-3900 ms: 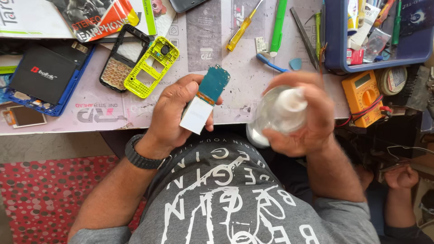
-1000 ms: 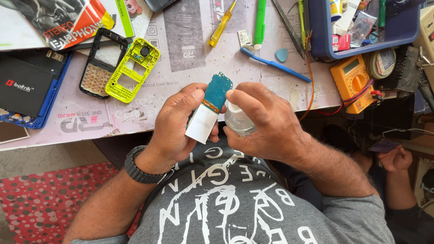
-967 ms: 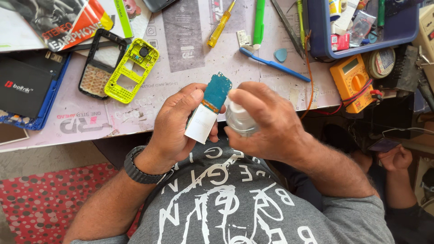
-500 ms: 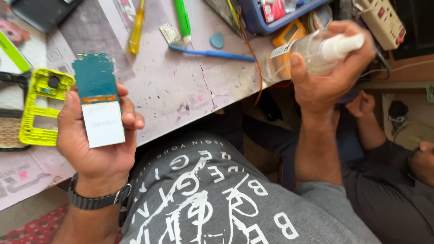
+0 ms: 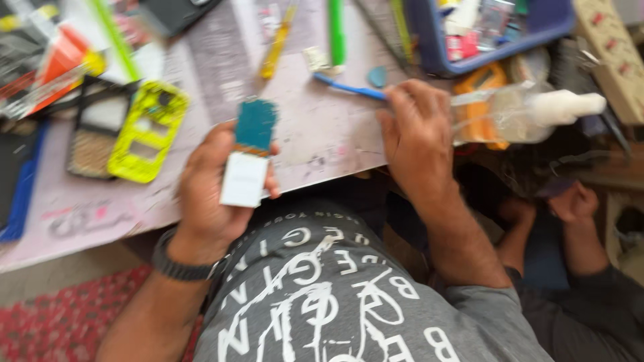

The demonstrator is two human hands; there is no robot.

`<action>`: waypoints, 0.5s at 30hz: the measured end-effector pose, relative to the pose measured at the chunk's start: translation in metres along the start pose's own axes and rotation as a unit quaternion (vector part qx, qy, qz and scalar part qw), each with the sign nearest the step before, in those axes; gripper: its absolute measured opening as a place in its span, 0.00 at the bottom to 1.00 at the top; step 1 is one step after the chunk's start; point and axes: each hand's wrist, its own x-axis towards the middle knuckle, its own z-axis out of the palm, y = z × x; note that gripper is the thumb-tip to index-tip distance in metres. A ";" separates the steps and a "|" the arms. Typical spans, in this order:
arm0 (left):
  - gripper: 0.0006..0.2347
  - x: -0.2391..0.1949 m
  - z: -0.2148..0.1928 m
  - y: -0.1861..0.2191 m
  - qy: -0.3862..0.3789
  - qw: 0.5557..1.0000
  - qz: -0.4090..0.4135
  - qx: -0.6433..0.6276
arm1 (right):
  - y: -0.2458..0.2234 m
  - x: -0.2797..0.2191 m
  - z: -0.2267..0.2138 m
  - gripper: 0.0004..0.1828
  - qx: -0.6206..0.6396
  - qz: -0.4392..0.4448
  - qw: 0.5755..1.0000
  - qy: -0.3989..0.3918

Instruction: The person cleans a small electronic component, likely a phone screen assembly, using a toothbrush and a spray bottle. They repeatedly spray liquid onto the component and scrub it with the toothbrush, occasionally using a utility knife to scrape the surface.

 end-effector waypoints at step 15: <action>0.19 0.005 0.006 0.008 -0.042 0.999 -0.009 0.012 | -0.043 -0.003 -0.006 0.21 0.316 -0.025 0.939 -0.134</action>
